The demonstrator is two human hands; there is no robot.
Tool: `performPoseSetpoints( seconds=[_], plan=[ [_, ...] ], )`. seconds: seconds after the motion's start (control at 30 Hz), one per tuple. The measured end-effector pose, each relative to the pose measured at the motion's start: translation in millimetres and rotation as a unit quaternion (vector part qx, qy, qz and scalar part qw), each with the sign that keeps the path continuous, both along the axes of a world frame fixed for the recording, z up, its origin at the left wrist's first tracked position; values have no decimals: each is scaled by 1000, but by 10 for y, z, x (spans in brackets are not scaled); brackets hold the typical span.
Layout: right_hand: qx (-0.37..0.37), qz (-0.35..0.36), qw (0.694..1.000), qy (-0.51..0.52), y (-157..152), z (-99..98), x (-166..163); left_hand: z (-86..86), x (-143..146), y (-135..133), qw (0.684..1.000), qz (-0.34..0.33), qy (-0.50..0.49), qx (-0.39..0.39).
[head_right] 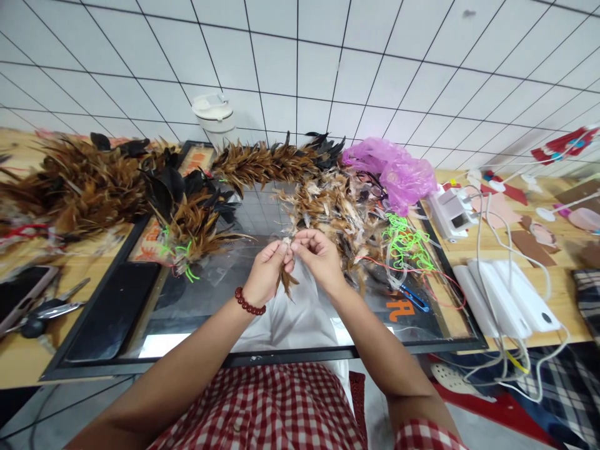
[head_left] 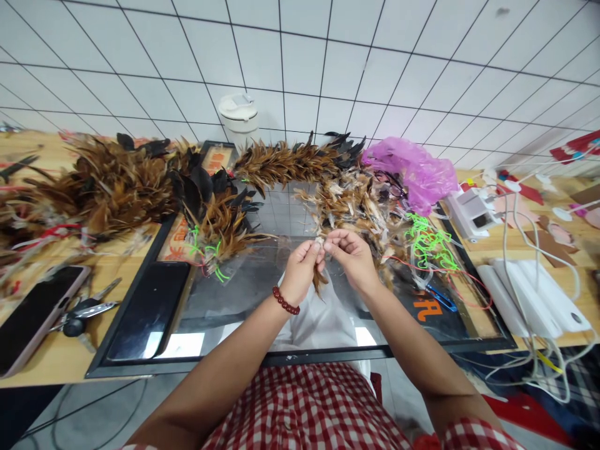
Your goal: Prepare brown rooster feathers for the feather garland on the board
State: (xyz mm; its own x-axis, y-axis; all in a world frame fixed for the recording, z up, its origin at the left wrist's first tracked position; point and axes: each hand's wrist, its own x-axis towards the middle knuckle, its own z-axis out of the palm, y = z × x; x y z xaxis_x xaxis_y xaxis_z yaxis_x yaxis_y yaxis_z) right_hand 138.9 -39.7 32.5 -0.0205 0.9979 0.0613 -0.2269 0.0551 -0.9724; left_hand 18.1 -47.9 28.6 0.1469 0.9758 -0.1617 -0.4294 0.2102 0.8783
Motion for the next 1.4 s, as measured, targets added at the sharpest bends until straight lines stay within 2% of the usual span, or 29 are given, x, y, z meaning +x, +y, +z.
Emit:
performPoseSetpoints(
  seconds=[0.17, 0.3, 0.37, 0.5, 0.63, 0.93, 1.13, 1.3, 1.4],
  plan=[
    [-23, 10, 1000, 10, 12, -23, -3, -2, -8, 7, 1000, 7, -2, -6],
    [-6, -6, 999, -44, -7, 35, -6, -26, -33, 5, 992, 25, 111, 50],
    [-12, -6, 999, -30, -14, 80, -7, -34, -40, 8, 987, 39, 140, 68],
    [-51, -23, 996, 67, -18, 144, -21, -22, -20, 16, 999, 29, 23, -3],
    [-53, -20, 996, 71, -25, 141, -50, 6, 9, 12, 998, 10, -41, -36],
    [-32, -4, 997, 65, -55, 141, -79, 25, -1, -1, 998, -3, -57, 6],
    [-40, 29, 999, 8, -50, 135, -26, 5, -15, 16, 999, 4, -29, 34],
    [-9, 52, 999, -9, -43, 83, 20, 15, -19, 12, 1000, 5, -19, 17],
    [27, 26, 997, -67, -37, 61, 52, 4, -22, 7, 1000, 7, -11, -2]
  ],
)
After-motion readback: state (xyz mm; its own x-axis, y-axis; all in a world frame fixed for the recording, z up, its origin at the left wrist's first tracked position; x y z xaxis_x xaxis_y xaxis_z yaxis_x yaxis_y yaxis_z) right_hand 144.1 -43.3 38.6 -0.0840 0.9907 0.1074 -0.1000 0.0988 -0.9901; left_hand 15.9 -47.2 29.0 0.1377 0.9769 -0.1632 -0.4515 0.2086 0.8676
